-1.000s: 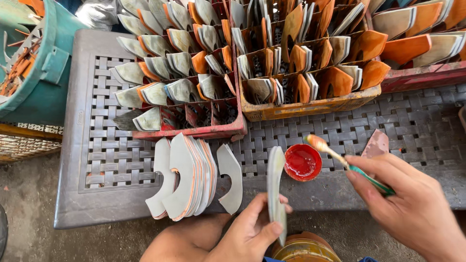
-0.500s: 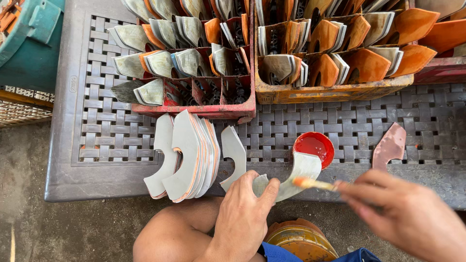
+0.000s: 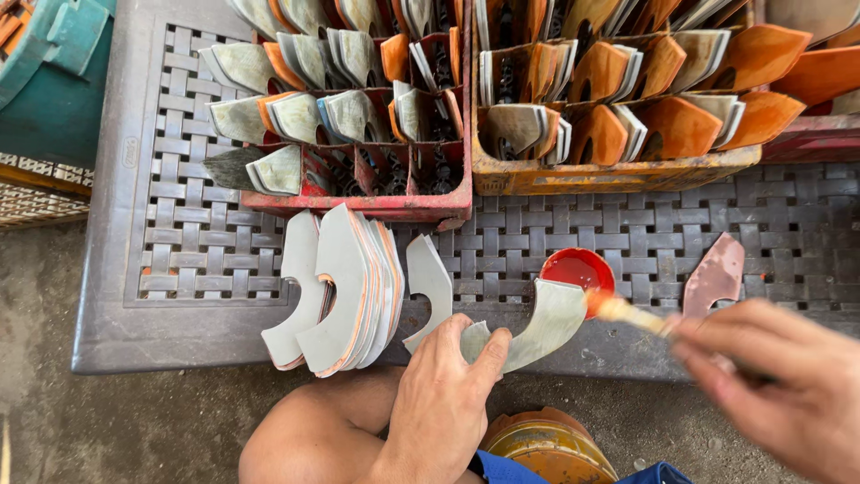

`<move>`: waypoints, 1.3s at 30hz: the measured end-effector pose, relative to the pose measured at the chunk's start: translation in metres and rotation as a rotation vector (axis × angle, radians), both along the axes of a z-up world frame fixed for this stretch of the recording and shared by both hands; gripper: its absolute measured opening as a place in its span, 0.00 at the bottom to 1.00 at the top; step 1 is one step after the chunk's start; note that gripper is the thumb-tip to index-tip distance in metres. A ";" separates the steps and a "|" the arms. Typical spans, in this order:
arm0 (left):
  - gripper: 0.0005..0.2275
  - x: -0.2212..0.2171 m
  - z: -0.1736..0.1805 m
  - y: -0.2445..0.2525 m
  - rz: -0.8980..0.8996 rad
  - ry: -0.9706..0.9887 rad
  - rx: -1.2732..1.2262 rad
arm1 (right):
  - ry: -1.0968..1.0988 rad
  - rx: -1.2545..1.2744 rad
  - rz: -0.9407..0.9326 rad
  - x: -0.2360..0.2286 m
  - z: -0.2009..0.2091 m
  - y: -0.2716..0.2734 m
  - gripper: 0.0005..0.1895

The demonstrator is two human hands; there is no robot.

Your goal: The person sits on the ground and uses a toothbrush to apply red paint to the edges of curved gray plastic parts. They repeatedly dip the brush into a small red container and paint each piece before placing it into a crate.

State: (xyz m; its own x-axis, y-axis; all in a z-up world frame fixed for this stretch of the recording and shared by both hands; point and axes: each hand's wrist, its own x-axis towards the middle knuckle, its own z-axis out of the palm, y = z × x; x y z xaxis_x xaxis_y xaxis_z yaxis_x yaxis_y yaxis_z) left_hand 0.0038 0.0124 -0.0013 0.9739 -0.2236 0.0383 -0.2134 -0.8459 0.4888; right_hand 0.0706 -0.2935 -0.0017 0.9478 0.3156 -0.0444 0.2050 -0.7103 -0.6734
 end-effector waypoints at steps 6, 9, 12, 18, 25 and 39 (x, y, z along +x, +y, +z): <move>0.21 0.004 0.005 0.000 -0.079 -0.059 0.054 | 0.115 -0.312 -0.028 0.000 0.003 0.008 0.12; 0.19 0.003 0.009 0.001 -0.114 -0.076 0.049 | 0.034 -0.161 0.040 0.004 -0.001 0.005 0.13; 0.17 0.005 0.011 0.000 -0.143 -0.075 0.022 | 0.093 -0.157 0.120 0.010 -0.002 -0.002 0.14; 0.18 0.006 0.012 0.001 -0.118 -0.086 0.045 | 0.023 -0.014 0.133 0.015 -0.002 -0.001 0.11; 0.18 0.005 0.013 0.001 -0.046 0.005 0.015 | -0.153 -0.130 -0.068 -0.006 0.000 0.019 0.15; 0.20 0.007 0.016 0.002 0.045 -0.001 0.050 | -0.035 -0.183 -0.002 -0.009 -0.008 0.037 0.16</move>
